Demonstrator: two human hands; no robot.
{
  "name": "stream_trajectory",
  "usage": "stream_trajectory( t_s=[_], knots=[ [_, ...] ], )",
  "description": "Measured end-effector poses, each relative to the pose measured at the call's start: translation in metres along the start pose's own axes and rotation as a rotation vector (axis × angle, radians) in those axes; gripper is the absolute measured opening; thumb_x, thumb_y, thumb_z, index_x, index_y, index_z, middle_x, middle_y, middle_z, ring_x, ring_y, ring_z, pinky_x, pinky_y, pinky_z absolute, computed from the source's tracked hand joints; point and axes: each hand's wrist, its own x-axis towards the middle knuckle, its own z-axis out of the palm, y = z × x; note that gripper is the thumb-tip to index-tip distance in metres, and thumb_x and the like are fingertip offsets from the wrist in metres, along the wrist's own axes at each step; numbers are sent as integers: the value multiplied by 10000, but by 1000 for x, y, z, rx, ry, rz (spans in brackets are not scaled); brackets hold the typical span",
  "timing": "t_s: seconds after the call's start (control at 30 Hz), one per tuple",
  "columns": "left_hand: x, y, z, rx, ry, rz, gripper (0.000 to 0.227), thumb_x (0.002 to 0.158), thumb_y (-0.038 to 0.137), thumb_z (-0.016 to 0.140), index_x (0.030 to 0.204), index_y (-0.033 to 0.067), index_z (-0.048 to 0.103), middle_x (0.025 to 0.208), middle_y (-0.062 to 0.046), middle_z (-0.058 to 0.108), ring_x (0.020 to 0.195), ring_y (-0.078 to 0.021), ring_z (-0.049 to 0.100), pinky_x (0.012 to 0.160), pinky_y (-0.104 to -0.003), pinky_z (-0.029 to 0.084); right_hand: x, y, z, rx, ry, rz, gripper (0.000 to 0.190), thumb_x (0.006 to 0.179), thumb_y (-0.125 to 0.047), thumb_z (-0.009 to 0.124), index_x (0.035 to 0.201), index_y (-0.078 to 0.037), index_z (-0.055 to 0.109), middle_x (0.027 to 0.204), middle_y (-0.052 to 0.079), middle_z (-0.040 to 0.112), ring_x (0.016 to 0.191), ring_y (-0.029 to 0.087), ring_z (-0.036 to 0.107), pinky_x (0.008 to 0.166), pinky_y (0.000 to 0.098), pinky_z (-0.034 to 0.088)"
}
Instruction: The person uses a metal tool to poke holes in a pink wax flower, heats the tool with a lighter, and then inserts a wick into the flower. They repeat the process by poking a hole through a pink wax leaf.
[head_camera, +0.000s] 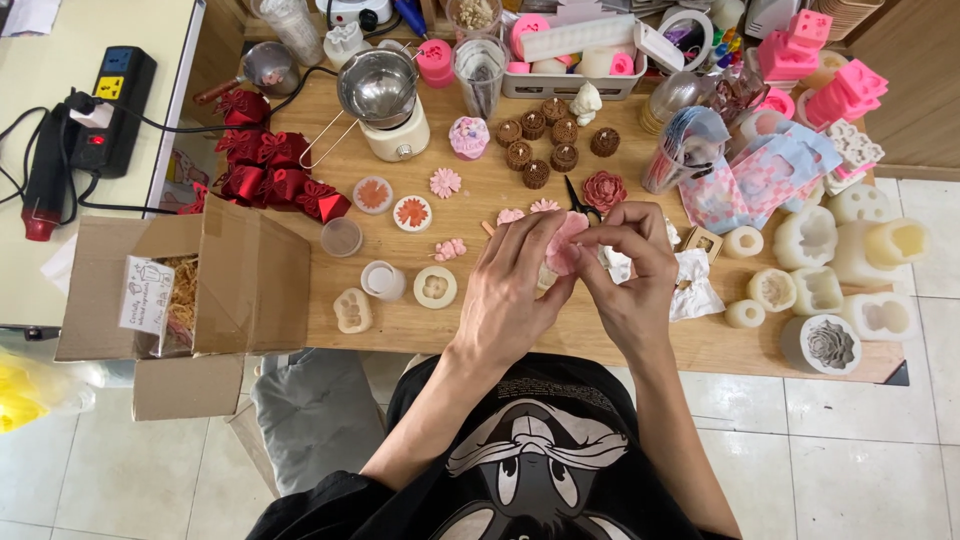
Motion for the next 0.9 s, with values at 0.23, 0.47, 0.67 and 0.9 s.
stream_trajectory(
  t_s=[0.23,0.47,0.67,0.9],
  knots=[
    [-6,-21,4,10,-33,-37,656,855,163,834,1409,13,518,1324,-194,621,1187,-338,662,978,-420,597,0,29,-33,219,83,-9,170,892,54,802,1050,8,759,1129,15,571,1112,140,523,1036,277,426],
    [-15,-43,-3,59,-79,-196,628,828,218,850,1355,36,562,1246,-201,660,1111,-313,691,915,-420,608,-33,160,-99,-187,29,228,239,868,-8,792,1092,-88,792,1064,28,640,902,139,537,771,260,426],
    [-14,-38,-1,71,-90,-204,599,809,195,866,1323,49,595,1188,-171,684,1060,-343,694,893,-434,571,-51,275,-61,-645,-173,191,407,732,-222,886,1113,-111,795,1055,151,674,987,321,645,845,433,504],
    [-10,-47,-11,63,-81,-201,595,825,158,850,1341,29,585,1231,-192,659,1106,-355,684,908,-424,575,-40,324,-44,-890,-312,176,257,777,-277,813,997,-145,823,1024,109,716,998,327,656,929,485,450]
  ],
)
